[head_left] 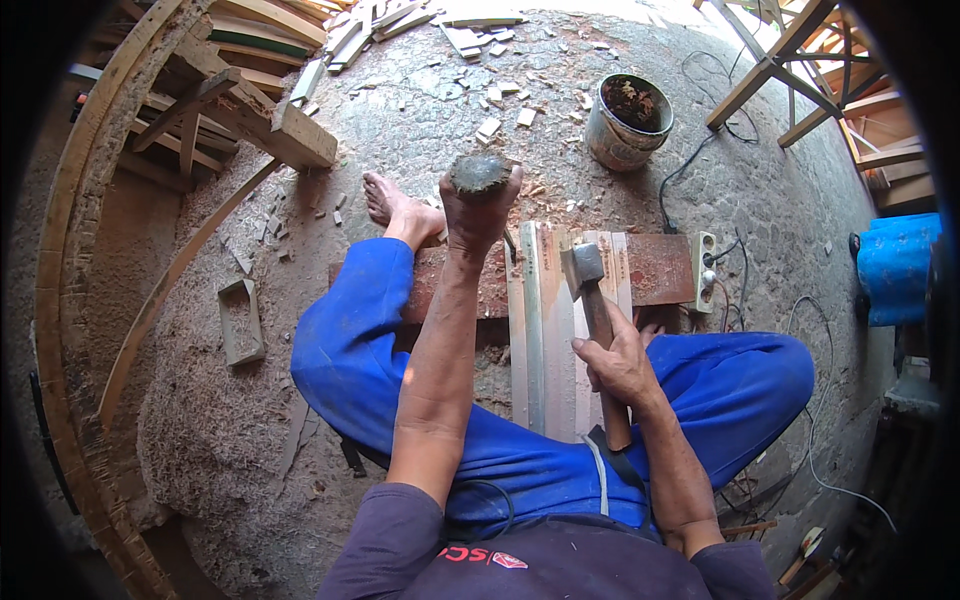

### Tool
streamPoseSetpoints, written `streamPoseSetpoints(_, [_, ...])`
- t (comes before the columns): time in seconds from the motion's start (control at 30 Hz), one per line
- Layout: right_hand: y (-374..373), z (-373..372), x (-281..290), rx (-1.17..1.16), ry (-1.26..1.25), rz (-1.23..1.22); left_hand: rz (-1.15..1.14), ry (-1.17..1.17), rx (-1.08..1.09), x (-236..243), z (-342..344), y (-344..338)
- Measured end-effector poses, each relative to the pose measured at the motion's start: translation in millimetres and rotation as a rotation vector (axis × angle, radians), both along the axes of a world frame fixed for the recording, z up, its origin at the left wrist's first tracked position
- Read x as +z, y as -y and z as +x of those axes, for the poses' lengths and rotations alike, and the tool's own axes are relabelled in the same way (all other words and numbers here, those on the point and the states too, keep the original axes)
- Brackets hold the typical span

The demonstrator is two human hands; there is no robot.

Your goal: The person sits on the floor and uses a chisel and mallet to carve a groove into a wooden plank. They repeatedly strike the chisel to remove wood chips and shape the plank.

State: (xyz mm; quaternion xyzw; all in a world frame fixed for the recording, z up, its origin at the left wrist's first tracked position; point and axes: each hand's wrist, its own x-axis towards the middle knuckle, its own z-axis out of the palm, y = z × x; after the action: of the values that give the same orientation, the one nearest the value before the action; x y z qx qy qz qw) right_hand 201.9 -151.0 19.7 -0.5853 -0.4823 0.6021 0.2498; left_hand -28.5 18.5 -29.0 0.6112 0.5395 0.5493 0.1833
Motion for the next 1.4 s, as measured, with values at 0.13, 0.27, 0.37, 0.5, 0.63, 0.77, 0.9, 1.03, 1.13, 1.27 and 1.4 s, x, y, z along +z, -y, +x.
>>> streamPoseSetpoints(0.13, [-3.0, 2.7, -10.0, 0.063, 0.219, 0.456, 0.229, -0.171, -0.026, 10.0, 24.2, 7.5])
streamPoseSetpoints(0.27, [-16.4, -6.1, 40.1, 0.065, 0.304, 0.762, 0.243, -0.156, -0.067, 0.2, 30.0, 17.1])
streamPoseSetpoints(0.37, [-30.8, -14.5, 94.3, 0.053, 0.376, 1.115, 0.351, -0.298, 0.013, -0.1, 19.9, 19.2])
streamPoseSetpoints(0.5, [-40.1, -19.3, 113.4, 0.128, 0.618, 1.24, 0.504, -0.34, 0.04, 11.4, 30.4, 24.0])
streamPoseSetpoints(0.63, [-62.6, -25.1, 75.5, 0.427, 0.836, 0.865, 0.376, -0.239, -0.1, -1.8, 21.9, 32.8])
streamPoseSetpoints(0.77, [-57.0, -17.2, 96.0, 0.363, 0.56, 0.987, 0.236, 0.085, -0.121, 7.2, 35.7, 26.1])
streamPoseSetpoints(0.9, [-55.2, -30.9, 162.8, 0.116, 0.399, 1.364, 0.157, -0.081, -0.095, -5.1, 20.9, 25.4])
streamPoseSetpoints(1.03, [-61.1, -33.5, 133.3, 0.231, 0.615, 1.165, 0.13, -0.141, -0.139, -5.5, 26.3, 23.3])
streamPoseSetpoints(1.13, [-71.2, -27.0, 83.5, 0.475, 0.935, 0.785, 0.091, 0.144, -0.202, -5.4, 38.5, 29.5])
streamPoseSetpoints(1.27, [-63.4, -12.5, 97.9, 0.381, 0.625, 0.945, 0.109, 0.453, -0.225, 0.9, 50.4, 38.1])
streamPoseSetpoints(1.4, [-60.9, -30.7, 188.8, 0.048, 0.315, 1.322, 0.043, 0.032, -0.166, -4.6, 26.8, 24.8])
